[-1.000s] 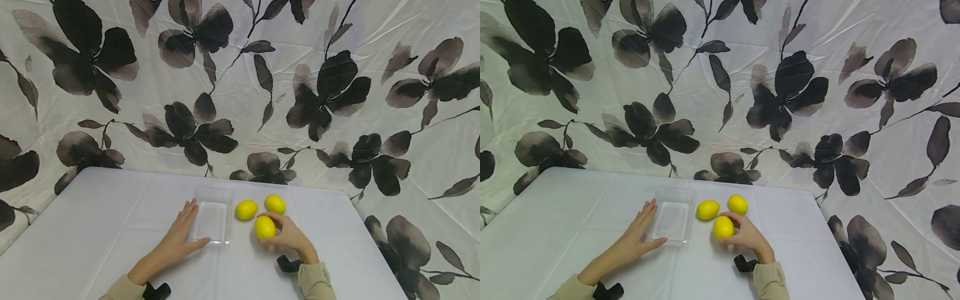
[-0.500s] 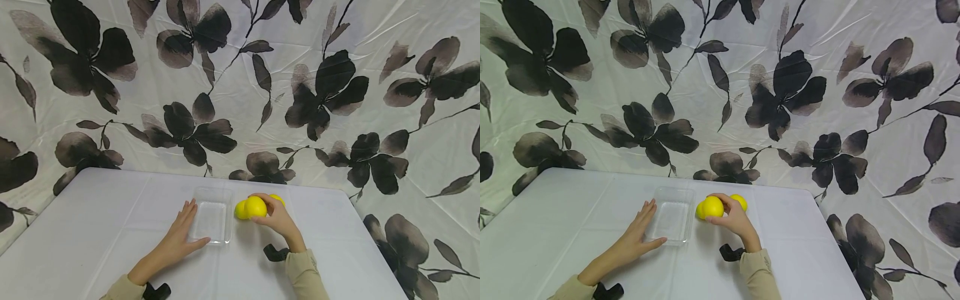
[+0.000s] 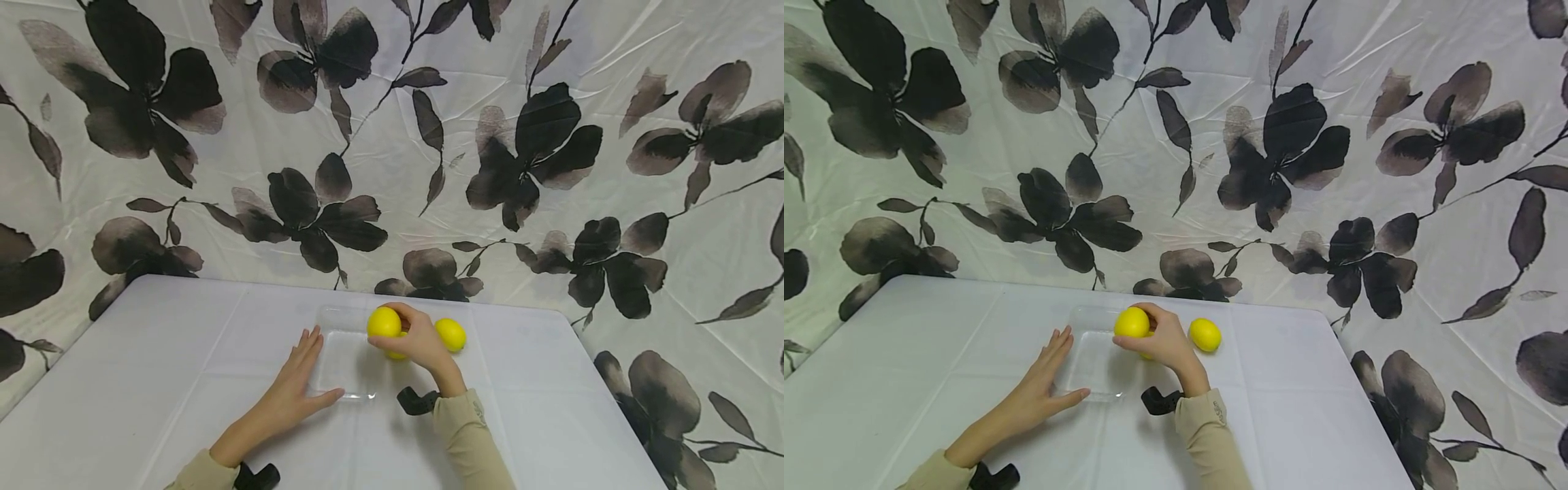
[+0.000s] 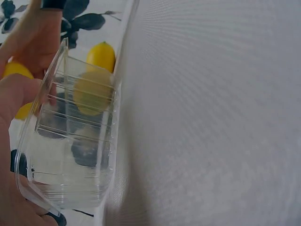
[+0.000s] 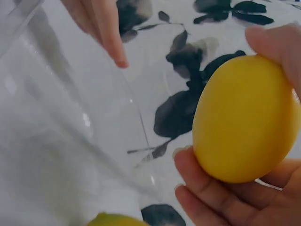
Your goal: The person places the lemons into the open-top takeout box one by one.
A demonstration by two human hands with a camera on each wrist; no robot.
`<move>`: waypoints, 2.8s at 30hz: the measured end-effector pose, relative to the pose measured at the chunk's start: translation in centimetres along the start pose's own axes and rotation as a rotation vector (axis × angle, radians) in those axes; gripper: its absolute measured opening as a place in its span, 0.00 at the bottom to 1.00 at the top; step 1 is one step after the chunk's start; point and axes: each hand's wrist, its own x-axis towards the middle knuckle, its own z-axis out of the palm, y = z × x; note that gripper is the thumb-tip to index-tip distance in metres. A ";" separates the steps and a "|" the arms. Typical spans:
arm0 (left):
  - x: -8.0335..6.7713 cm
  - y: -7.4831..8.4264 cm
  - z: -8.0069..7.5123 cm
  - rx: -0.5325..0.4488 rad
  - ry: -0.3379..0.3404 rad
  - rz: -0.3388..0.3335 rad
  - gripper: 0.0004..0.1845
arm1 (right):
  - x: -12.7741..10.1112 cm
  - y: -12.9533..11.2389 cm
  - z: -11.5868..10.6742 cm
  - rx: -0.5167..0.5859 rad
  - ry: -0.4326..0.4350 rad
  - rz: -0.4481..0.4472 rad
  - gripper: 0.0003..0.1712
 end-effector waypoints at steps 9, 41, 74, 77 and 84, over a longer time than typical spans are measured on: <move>0.1 -0.1 0.0 0.000 -0.018 -0.013 0.55 | 2.1 -2.5 1.8 -0.149 0.019 0.071 0.44; 0.0 -0.3 -0.1 -0.047 0.013 0.061 0.53 | 5.5 -4.2 9.0 -0.494 -0.051 0.357 0.36; -0.1 -0.5 0.1 0.005 0.023 0.063 0.53 | 4.8 -3.6 8.7 -0.420 0.050 0.378 0.43; -0.1 -0.5 0.1 0.015 0.032 0.072 0.53 | 4.8 -3.7 8.6 -0.431 0.046 0.368 0.44; -0.1 -0.4 0.1 0.028 0.062 0.100 0.53 | 4.7 -4.1 8.1 -0.464 0.029 0.349 0.42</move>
